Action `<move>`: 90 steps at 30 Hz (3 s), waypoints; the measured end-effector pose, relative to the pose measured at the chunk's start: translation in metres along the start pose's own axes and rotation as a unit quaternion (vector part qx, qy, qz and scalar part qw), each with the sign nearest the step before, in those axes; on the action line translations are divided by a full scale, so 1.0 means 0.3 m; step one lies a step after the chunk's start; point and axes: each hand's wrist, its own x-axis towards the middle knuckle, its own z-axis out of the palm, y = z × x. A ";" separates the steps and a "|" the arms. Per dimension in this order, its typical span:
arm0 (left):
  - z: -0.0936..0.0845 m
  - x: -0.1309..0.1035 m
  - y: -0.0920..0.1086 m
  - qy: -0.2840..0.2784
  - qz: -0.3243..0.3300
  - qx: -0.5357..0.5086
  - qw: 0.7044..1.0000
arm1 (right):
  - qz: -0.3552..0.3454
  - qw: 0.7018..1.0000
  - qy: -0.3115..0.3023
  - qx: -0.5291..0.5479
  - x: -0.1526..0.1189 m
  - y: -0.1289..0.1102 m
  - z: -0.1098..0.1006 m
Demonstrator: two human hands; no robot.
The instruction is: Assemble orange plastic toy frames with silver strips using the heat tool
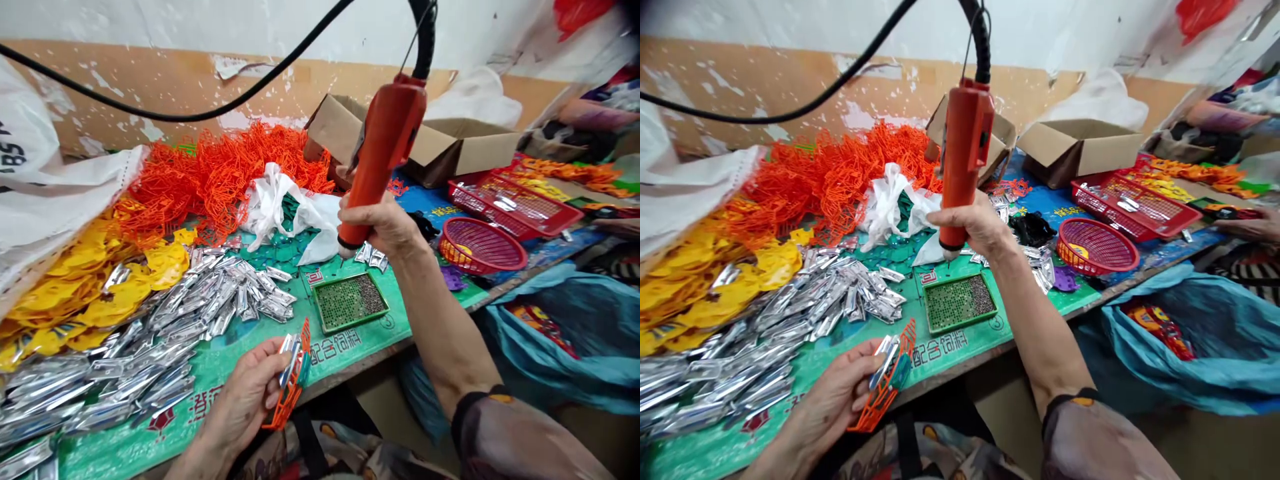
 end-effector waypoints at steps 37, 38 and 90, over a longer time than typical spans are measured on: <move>0.060 0.003 0.006 0.036 0.000 0.089 0.995 | -0.021 0.988 0.132 -0.077 -0.270 0.206 0.010; 0.060 0.004 0.005 0.036 0.000 0.088 0.995 | -0.020 0.988 0.132 -0.077 -0.271 0.204 0.012; 0.125 -0.003 -0.007 0.019 0.028 0.028 0.999 | 0.035 0.999 0.017 0.016 -0.382 0.033 0.202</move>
